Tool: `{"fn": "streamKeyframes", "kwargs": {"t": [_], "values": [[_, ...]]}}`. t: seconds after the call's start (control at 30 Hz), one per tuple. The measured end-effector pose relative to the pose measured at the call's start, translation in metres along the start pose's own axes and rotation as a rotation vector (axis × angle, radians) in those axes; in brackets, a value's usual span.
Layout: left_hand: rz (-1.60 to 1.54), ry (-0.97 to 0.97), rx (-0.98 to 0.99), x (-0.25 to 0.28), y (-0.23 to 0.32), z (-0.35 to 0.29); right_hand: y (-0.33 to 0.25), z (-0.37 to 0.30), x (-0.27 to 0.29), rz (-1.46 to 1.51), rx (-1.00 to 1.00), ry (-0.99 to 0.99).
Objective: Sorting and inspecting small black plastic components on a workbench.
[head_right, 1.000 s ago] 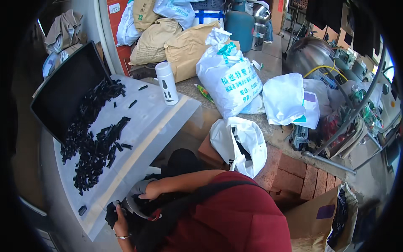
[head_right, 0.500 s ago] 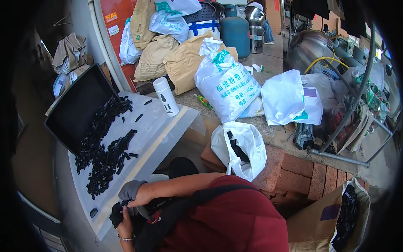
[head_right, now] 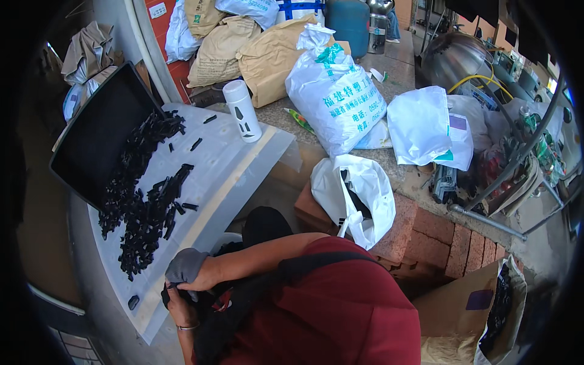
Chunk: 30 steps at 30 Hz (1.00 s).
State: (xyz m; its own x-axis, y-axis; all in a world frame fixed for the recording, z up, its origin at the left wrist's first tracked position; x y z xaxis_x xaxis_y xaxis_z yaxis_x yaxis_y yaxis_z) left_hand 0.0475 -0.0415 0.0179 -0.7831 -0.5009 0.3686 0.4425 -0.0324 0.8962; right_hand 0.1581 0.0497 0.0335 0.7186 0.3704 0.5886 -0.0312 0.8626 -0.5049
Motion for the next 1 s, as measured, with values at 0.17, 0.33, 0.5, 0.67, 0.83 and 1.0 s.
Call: {"fn": "streamKeyframes", "kwargs": {"t": [0.17,0.33,0.5,0.67,0.83,1.0], "values": [[-0.083,0.03,0.163,0.016,-0.04,0.019,0.013,0.015,-0.001,-0.024,-0.081,-0.029],[0.222,0.107,-0.091,0.011,-0.024,0.036,0.036,0.013,0.021,-0.105,-0.18,-0.155],[-0.304,-0.085,0.122,0.011,-0.024,0.056,0.044,0.015,0.019,-0.264,-0.057,-0.13],[-0.215,-0.095,0.082,0.007,-0.028,0.056,0.049,0.02,0.004,-0.352,-0.039,-0.214],[-0.077,-0.143,0.053,0.0,-0.032,0.058,0.053,0.019,0.002,-0.371,0.017,-0.213],[0.333,-0.148,-0.24,-0.015,-0.028,0.058,0.061,0.007,-0.011,-0.395,0.077,-0.176]]}}
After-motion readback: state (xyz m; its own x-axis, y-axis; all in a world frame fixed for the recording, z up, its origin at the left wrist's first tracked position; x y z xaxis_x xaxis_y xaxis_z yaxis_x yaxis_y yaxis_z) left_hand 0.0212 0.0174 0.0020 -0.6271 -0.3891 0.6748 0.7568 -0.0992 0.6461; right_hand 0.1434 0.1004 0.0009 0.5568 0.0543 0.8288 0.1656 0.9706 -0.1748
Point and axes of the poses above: each hand's wrist, its own z-axis towards the middle knuckle, its own x-axis out of the back of the hand, y = z × x, the point moved 2 cm from there along z, towards the middle knuckle, and after that the axes turned 8 degrees about -x, right-handed, at the moved point
